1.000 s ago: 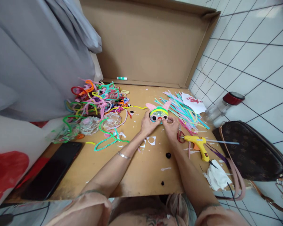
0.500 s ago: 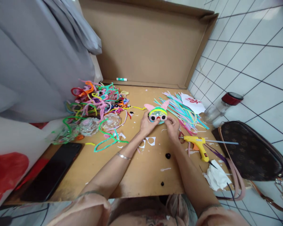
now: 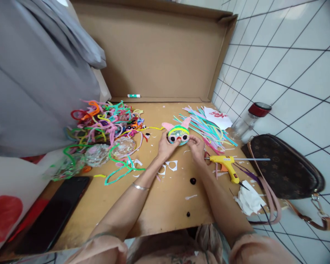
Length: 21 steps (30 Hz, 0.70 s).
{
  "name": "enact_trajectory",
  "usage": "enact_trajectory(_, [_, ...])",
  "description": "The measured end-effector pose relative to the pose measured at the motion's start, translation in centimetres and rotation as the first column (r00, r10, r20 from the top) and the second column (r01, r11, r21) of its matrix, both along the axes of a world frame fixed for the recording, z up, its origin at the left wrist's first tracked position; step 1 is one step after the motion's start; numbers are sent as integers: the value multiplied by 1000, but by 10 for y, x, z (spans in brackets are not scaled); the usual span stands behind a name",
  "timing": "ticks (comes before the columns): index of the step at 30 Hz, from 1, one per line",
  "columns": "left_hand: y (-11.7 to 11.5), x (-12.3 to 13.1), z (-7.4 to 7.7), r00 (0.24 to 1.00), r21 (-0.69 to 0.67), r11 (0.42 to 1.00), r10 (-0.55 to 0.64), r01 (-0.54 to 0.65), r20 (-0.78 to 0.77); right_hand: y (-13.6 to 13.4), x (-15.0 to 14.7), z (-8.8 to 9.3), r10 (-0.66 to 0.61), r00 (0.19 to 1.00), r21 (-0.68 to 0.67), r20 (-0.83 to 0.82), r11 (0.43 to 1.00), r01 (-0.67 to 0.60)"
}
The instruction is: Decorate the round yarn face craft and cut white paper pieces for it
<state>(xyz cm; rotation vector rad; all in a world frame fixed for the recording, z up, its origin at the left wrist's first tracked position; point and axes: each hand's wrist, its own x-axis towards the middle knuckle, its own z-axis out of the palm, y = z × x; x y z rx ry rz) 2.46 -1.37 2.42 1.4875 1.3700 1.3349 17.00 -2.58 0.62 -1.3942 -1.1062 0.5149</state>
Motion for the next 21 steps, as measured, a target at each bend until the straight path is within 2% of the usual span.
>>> enact_trajectory(6, [1,-2,-1,999,-1,1000,-9,9,49,-3,-3,6,-28,999,-10,-32,1000,28])
enact_trajectory(13, [0,-3,1,994,12,999,-46,45,99,-6,4,14,8,998,13,63,1000,-9])
enact_trajectory(21, [0,-2,-1,997,15,999,-42,41,70,-1,9,13,30,992,-30,-121,999,-34])
